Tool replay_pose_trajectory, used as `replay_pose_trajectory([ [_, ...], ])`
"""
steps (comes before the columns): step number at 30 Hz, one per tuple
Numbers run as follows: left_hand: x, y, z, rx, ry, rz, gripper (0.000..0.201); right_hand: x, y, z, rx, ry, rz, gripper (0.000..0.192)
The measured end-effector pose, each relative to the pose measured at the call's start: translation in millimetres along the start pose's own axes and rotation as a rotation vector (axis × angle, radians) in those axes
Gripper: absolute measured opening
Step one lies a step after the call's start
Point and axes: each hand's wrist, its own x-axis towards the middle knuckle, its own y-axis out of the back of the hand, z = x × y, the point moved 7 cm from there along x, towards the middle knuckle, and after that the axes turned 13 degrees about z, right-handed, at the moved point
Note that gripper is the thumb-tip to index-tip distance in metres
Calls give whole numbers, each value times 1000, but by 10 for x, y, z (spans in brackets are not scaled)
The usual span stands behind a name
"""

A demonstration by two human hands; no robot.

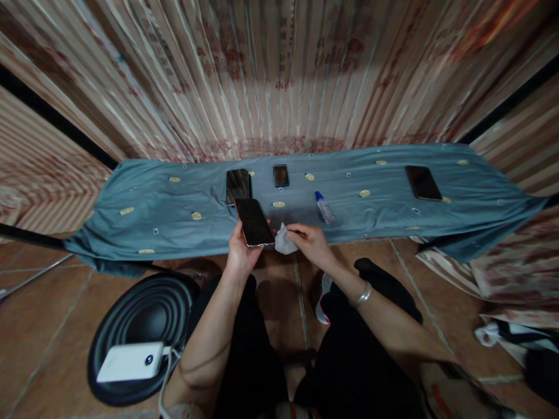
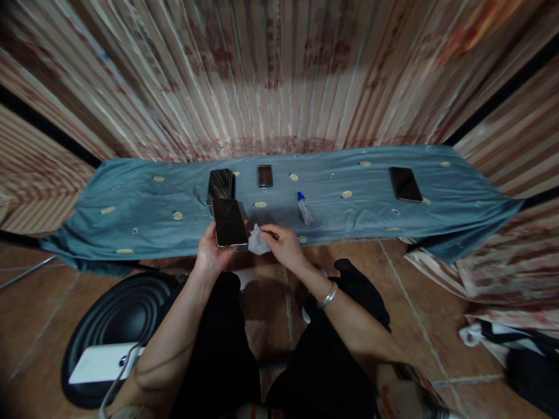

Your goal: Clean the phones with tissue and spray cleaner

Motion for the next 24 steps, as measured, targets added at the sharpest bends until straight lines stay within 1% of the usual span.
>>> replay_pose_trajectory([
  [2, 35, 12, -7, -5, -1, 20, 35, -32, -81, 116, 127, -156, -8, 28],
  [4, 66, 10, -15, -11, -12, 10, 32, -90, -180, 179, 226, -273, -44, 32],
  [7, 72, -8, -39, -1, -41, -16, 29, -174, -302, 184, 342, -371, -110, 34],
  [10, 12, -29, -99, 45, -38, -18, 30, -196, -332, 180, 404, -424, -114, 34],
  [13, -84, -56, -158, 85, -18, -14, 33, -150, -300, 210, 415, -437, -75, 33],
  [17, -173, -100, -229, 155, 10, -46, 42, -48, -238, 258, 353, -373, -12, 32],
  [20, -183, -119, -261, 182, 6, -69, 40, 14, -201, 301, 280, -322, 37, 29],
  [24, -166, -111, -289, 189, 7, -75, 38, 84, -169, 352, 246, -295, 73, 25],
])
